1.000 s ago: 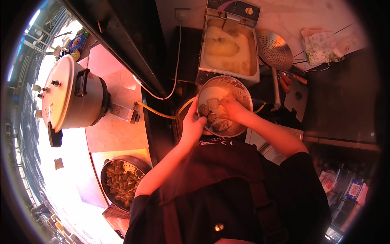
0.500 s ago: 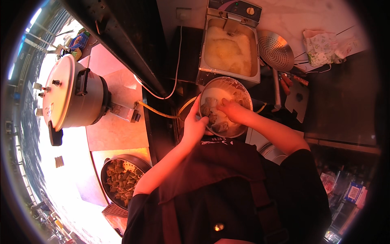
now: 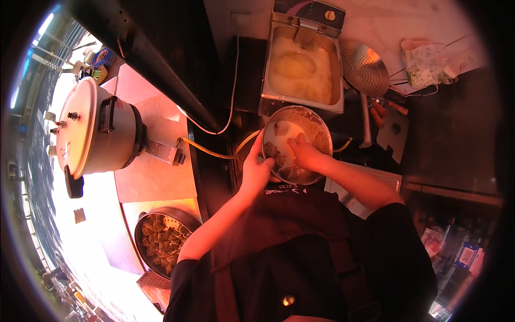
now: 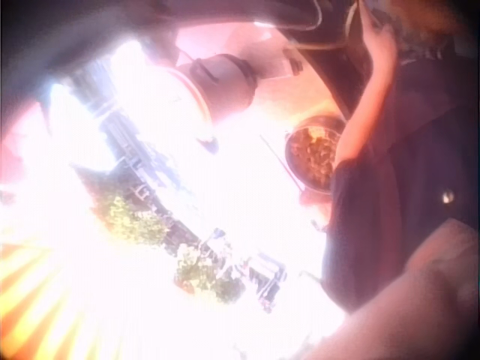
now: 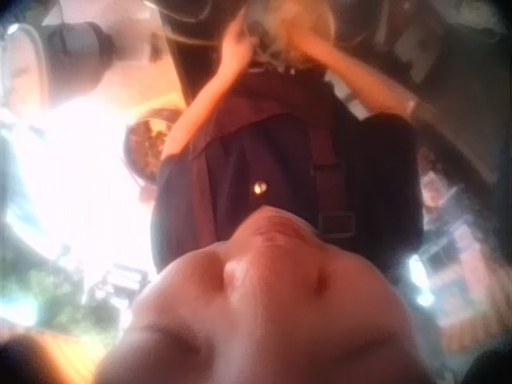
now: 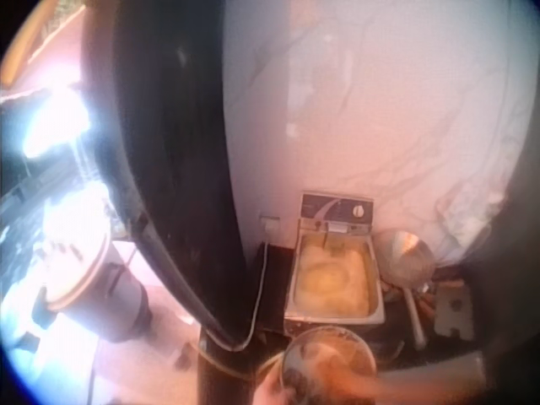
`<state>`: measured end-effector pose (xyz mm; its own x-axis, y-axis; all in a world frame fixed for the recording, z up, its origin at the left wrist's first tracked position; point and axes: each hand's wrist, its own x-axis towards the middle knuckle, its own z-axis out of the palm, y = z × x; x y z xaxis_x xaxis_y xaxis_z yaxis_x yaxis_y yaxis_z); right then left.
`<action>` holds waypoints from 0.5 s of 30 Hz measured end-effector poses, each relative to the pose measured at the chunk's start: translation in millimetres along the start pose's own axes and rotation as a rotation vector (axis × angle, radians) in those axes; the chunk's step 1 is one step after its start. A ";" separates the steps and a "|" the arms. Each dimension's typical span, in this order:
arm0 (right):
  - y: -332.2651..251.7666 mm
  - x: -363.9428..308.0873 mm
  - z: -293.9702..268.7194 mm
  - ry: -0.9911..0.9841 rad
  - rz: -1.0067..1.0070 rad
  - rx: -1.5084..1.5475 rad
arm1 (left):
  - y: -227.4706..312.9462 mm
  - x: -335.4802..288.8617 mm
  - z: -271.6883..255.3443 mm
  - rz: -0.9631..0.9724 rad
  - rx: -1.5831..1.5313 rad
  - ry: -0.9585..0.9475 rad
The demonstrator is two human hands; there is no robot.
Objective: The person washes a metal bowl at the sink, then walks to a storage area to scoop a white powder into the bowl. They return to a prep table, add cubed tofu to the bowl, and mix the contents by hand. Finally, they transfer the coated tofu pieces into a deep fryer.
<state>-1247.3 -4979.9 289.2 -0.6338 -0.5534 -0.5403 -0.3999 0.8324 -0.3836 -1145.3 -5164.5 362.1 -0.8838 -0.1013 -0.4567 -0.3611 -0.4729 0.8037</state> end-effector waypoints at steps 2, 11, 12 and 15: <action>5.7 7.2 -1.3 -0.065 -0.053 -0.023 | -0.4 4.3 1.6 0.000 -0.012 0.008; 12.7 21.7 -64.3 -0.127 -0.260 0.303 | 10.4 12.4 -4.7 -0.069 -0.083 -0.002; 7.5 19.5 -74.7 -0.198 -0.232 0.376 | 13.0 13.1 -5.2 -0.050 -0.081 0.000; -0.7 19.6 -112.9 -0.268 -0.219 0.768 | 19.2 14.9 -4.8 -0.056 -0.102 0.007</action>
<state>-1334.2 -4988.3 363.4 -0.3769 -0.7687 -0.5167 0.1274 0.5095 -0.8510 -1164.0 -5179.2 368.9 -0.8607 -0.0783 -0.5030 -0.3775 -0.5646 0.7339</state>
